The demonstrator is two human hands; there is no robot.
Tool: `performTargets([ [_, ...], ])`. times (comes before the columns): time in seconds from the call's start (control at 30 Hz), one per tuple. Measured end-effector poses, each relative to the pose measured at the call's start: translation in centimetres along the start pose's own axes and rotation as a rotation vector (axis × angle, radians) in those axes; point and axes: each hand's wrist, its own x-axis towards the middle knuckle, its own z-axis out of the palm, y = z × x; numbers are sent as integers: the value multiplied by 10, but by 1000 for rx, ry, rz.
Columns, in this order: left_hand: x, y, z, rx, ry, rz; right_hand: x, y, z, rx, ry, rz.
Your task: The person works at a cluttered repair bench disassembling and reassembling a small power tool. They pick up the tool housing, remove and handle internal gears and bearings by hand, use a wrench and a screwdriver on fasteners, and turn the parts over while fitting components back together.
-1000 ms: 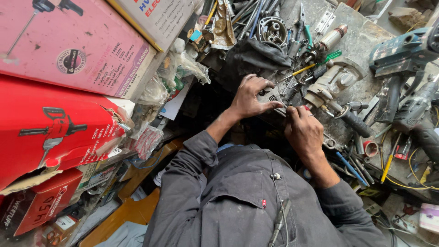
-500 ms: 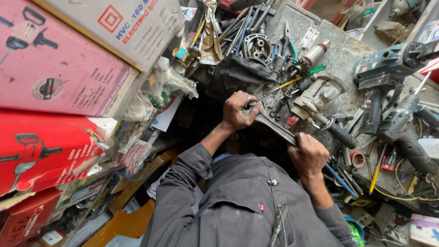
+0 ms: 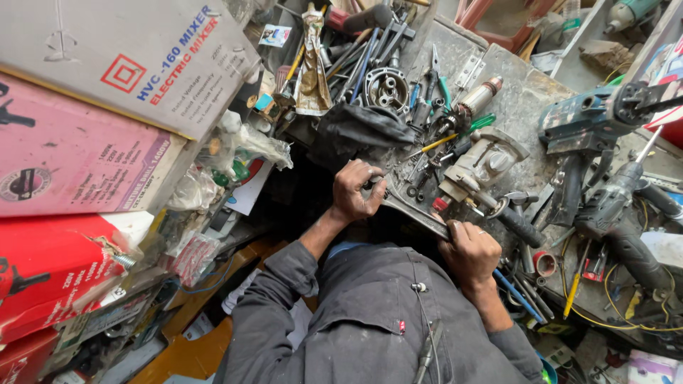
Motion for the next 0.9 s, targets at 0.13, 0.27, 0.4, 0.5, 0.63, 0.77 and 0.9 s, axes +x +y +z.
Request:
performTargets([
  [0.13,-1,-1,1,3,-12,-4,2,4,2,7,30,-20],
  [0.27,0,-2,3,11,-5,11,3,7,3,6,29,-37],
  [0.4,-2,0,3,3,-15,-1,6,7,2,-2,16,-39],
  [0.5,-2,0,3,15,-20,-14,10,6,2,-23,57,-43],
  [0.63,-1,-1,4,22,-12,-4,14,8,0,-33,57,-67],
  [0.77,-3,1,7,17,16,-40,14,12,2,-31,52,-65],
  [0.9,-5,0,8,26,33,-21,7,8,4,-43,82,-26],
])
